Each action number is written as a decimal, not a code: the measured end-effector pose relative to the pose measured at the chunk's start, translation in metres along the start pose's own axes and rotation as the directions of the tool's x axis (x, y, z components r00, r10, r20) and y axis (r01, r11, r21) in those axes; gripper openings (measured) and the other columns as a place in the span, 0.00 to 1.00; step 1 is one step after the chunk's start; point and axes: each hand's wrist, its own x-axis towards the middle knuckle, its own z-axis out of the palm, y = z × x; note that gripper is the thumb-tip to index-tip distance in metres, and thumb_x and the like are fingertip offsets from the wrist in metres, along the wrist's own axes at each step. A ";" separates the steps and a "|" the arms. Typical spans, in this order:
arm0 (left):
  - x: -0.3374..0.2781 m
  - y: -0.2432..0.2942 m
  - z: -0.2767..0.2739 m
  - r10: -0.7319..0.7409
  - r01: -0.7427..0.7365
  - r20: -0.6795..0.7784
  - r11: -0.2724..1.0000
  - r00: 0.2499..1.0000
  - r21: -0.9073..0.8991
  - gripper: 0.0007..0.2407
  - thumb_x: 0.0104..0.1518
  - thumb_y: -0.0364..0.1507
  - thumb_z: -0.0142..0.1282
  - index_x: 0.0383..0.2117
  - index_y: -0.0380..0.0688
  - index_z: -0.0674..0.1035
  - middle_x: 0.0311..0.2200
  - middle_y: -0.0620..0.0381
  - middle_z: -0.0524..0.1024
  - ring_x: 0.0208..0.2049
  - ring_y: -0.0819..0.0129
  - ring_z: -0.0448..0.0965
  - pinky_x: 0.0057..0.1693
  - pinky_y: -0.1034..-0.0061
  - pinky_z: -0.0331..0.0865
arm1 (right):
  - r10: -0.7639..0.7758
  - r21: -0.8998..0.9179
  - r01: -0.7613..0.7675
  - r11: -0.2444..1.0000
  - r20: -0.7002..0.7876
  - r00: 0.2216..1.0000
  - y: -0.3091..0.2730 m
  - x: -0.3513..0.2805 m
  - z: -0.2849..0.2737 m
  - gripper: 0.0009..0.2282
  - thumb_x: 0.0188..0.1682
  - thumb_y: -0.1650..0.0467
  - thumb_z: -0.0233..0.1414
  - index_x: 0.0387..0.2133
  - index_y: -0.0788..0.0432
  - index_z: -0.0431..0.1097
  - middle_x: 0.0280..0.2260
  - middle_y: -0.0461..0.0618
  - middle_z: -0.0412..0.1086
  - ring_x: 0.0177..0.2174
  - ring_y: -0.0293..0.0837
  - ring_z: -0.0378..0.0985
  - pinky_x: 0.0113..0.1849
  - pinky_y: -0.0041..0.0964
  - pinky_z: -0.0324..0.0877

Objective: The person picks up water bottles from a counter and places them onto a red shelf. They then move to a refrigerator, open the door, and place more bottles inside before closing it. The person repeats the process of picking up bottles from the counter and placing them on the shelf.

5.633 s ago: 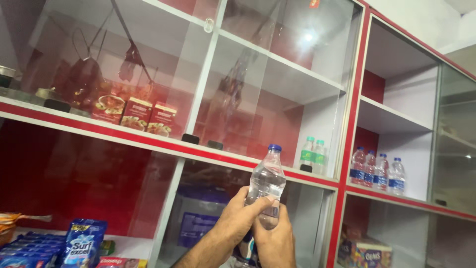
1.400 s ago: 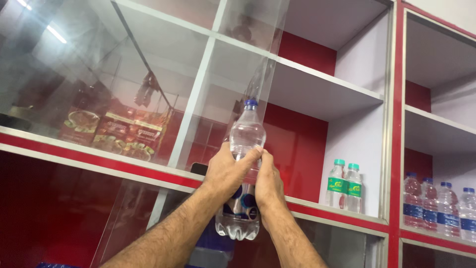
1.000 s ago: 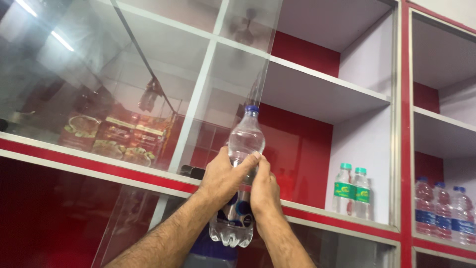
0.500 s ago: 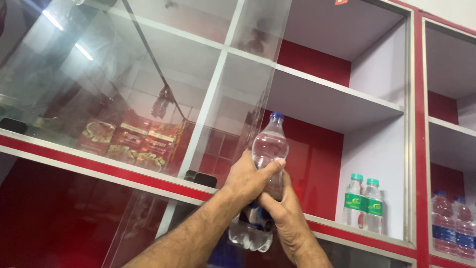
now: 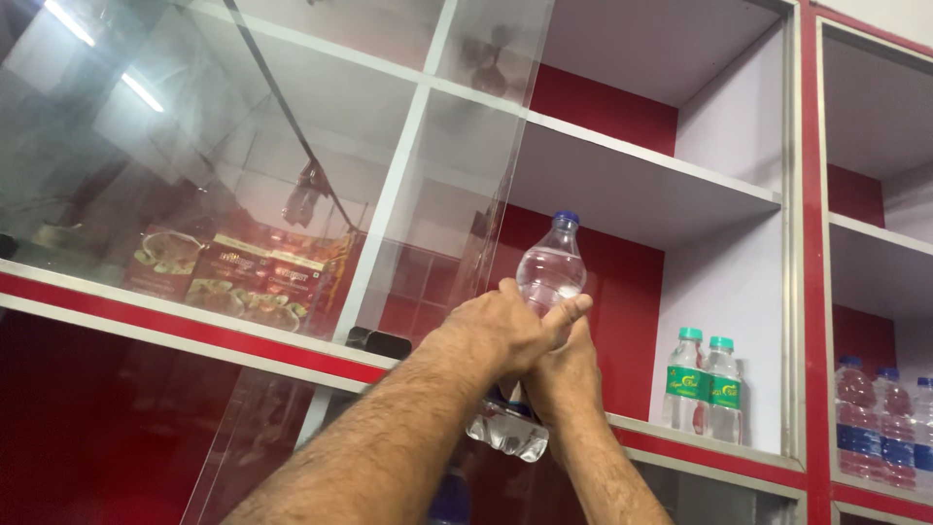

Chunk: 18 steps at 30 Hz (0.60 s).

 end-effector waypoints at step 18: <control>-0.018 0.013 -0.017 -0.174 0.173 0.008 0.980 0.985 0.096 0.45 0.57 0.64 0.25 0.51 0.26 0.77 0.38 0.32 0.79 0.46 0.44 0.86 0.50 0.45 0.81 | 0.078 -0.084 -0.075 0.994 0.032 0.996 -0.008 0.015 -0.002 0.24 0.51 0.60 0.52 0.60 0.45 0.56 0.49 0.54 0.73 0.47 0.53 0.81 0.46 0.53 0.76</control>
